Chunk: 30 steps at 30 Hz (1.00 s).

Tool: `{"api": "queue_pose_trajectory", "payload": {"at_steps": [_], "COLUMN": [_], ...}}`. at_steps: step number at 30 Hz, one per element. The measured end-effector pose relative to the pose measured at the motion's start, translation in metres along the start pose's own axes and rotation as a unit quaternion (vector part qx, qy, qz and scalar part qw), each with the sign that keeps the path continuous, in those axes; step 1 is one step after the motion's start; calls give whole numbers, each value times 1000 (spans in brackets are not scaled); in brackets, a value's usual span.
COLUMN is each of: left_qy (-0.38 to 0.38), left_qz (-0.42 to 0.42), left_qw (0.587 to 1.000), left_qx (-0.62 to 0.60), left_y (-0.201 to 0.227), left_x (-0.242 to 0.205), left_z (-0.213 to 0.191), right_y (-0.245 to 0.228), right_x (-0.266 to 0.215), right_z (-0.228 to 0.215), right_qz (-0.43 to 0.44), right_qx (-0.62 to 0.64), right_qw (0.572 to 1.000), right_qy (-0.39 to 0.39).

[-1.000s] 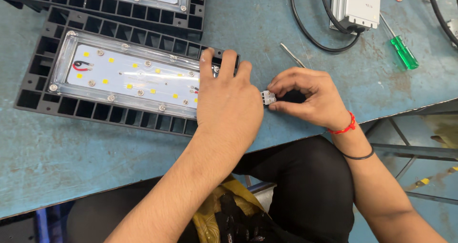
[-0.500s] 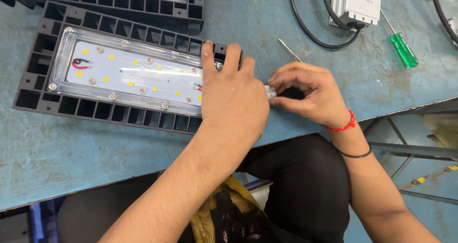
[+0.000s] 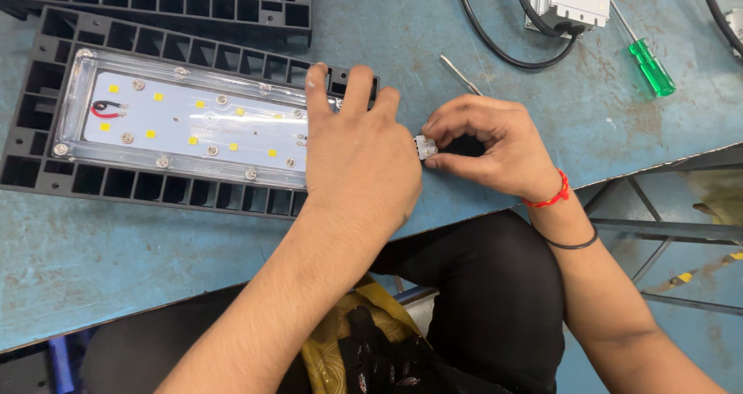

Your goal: The person assembles LED light fixtures by connecting wires to terminal blocks using screwdrivers. They handle multiple LED units and power supplies, securing connections with yellow and green screwdrivers.

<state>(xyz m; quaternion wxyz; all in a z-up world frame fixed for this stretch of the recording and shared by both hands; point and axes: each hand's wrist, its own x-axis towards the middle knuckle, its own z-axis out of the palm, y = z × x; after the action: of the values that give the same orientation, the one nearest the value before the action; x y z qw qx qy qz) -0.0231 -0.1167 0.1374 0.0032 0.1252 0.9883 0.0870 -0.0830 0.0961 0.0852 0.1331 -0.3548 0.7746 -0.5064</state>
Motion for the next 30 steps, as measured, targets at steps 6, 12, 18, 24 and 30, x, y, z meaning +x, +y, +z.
{"api": "queue_pose_trajectory", "payload": {"at_steps": [6, 12, 18, 24, 30], "left_qy": [2, 11, 13, 11, 5], "left_qz": [4, -1, 6, 14, 15], "left_qw": [1000, 1000, 1000, 1000, 1000], "left_qx": [-8, -9, 5, 13, 13], "left_y": [-2, 0, -2, -2, -1], "left_x": [0, 0, -1, -2, -2], "left_z": [0, 3, 5, 6, 4], "right_y": [0, 0, 0, 0, 1], "right_x": [0, 0, 1, 0, 0], "right_z": [-1, 0, 1, 1, 1], "right_qz": [-9, -21, -11, -18, -22], "right_qx": [9, -16, -10, 0, -10], "right_qw": [1000, 1000, 1000, 1000, 1000], "right_qy": [-7, -6, -2, -8, -8]}}
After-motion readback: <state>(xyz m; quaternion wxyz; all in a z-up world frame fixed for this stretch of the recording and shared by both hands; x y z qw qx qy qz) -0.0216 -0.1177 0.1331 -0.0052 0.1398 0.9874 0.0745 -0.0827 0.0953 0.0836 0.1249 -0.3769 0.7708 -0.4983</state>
